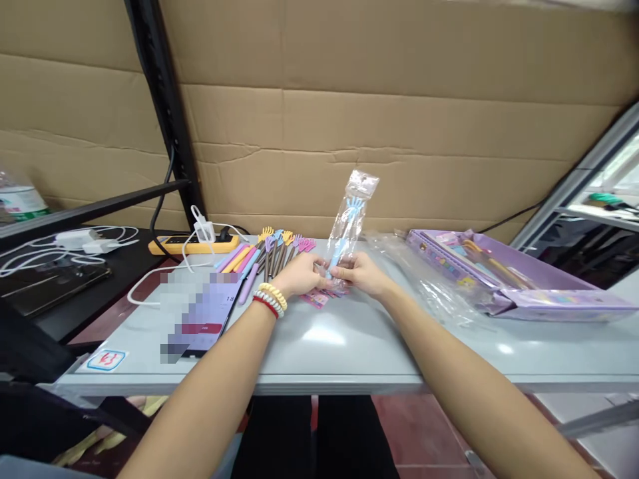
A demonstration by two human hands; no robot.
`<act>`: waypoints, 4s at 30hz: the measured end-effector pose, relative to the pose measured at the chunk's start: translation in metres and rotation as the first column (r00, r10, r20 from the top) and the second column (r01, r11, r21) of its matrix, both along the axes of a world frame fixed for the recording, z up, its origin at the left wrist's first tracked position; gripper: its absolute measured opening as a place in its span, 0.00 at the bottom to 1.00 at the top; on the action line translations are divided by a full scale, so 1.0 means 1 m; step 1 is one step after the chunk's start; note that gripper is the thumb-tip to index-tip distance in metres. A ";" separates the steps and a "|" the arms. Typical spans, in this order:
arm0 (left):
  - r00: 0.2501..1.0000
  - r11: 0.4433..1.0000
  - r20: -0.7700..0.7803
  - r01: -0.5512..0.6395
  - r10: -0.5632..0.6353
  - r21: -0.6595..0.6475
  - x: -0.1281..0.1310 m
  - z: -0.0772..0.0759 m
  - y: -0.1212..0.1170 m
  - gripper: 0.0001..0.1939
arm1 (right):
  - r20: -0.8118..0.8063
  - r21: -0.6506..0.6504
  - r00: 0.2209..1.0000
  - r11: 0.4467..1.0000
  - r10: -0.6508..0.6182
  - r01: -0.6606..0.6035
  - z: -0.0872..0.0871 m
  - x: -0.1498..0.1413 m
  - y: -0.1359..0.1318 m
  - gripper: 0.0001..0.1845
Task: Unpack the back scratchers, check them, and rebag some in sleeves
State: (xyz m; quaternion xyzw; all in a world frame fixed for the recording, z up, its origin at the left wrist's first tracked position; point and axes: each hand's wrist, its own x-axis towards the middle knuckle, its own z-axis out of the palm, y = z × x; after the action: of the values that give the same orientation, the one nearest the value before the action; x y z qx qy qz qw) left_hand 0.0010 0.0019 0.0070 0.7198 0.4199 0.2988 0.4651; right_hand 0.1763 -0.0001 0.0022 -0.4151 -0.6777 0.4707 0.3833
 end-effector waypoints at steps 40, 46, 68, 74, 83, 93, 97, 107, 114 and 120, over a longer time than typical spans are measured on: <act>0.931 0.995 0.355 0.072 -0.090 0.063 -0.006 0.007 0.001 0.28 | -0.031 0.244 0.999 0.969 -0.036 0.042 0.000 0.000 0.001 0.26; 0.849 0.906 0.470 -0.370 0.240 0.207 -0.011 0.001 0.016 0.19 | 0.400 0.702 0.881 0.702 -0.254 -0.116 -0.007 -0.010 -0.003 0.18; 0.741 0.515 0.083 -0.539 0.667 0.666 -0.020 -0.004 0.013 0.14 | 0.672 0.475 0.732 0.823 -0.112 -0.310 -0.011 -0.045 -0.028 0.19; 0.784 0.520 0.005 -0.416 0.621 0.746 -0.023 -0.006 0.012 0.15 | 0.202 0.579 0.975 0.814 -0.089 -0.045 0.011 -0.020 -0.022 0.13; 0.842 0.609 -0.175 -0.210 0.510 0.765 -0.024 -0.007 0.011 0.17 | -0.536 0.567 0.679 0.382 -0.501 0.730 0.021 0.041 0.006 0.13; 0.826 0.630 -0.290 -0.098 0.483 0.770 -0.019 -0.002 0.005 0.18 | -0.475 0.718 0.470 -0.019 -0.744 0.696 0.024 0.042 0.002 0.08; 0.828 0.630 -0.298 -0.083 0.475 0.772 -0.018 -0.002 0.004 0.18 | -0.466 0.685 0.535 0.095 -0.705 0.722 0.023 0.045 0.003 0.10; 0.772 0.644 -0.344 -0.109 0.535 0.757 -0.025 -0.001 0.008 0.19 | -0.508 0.603 0.471 0.093 -0.722 0.792 0.031 0.067 0.006 0.12; 0.790 0.672 -0.362 -0.084 0.495 0.735 -0.032 -0.001 0.012 0.17 | -0.431 0.715 0.500 0.054 -0.751 0.697 0.028 0.081 0.014 0.12; 0.811 0.715 -0.397 -0.036 0.429 0.698 -0.037 0.004 0.012 0.17 | -0.431 0.624 0.457 0.109 -0.778 0.774 0.028 0.084 0.017 0.10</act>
State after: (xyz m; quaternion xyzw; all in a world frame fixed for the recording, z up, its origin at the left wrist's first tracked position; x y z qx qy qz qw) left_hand -0.0363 0.0134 0.0114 0.8280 0.4893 0.2739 0.0002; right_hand 0.2606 0.0172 0.0302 -0.5033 -0.4858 -0.1331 0.7021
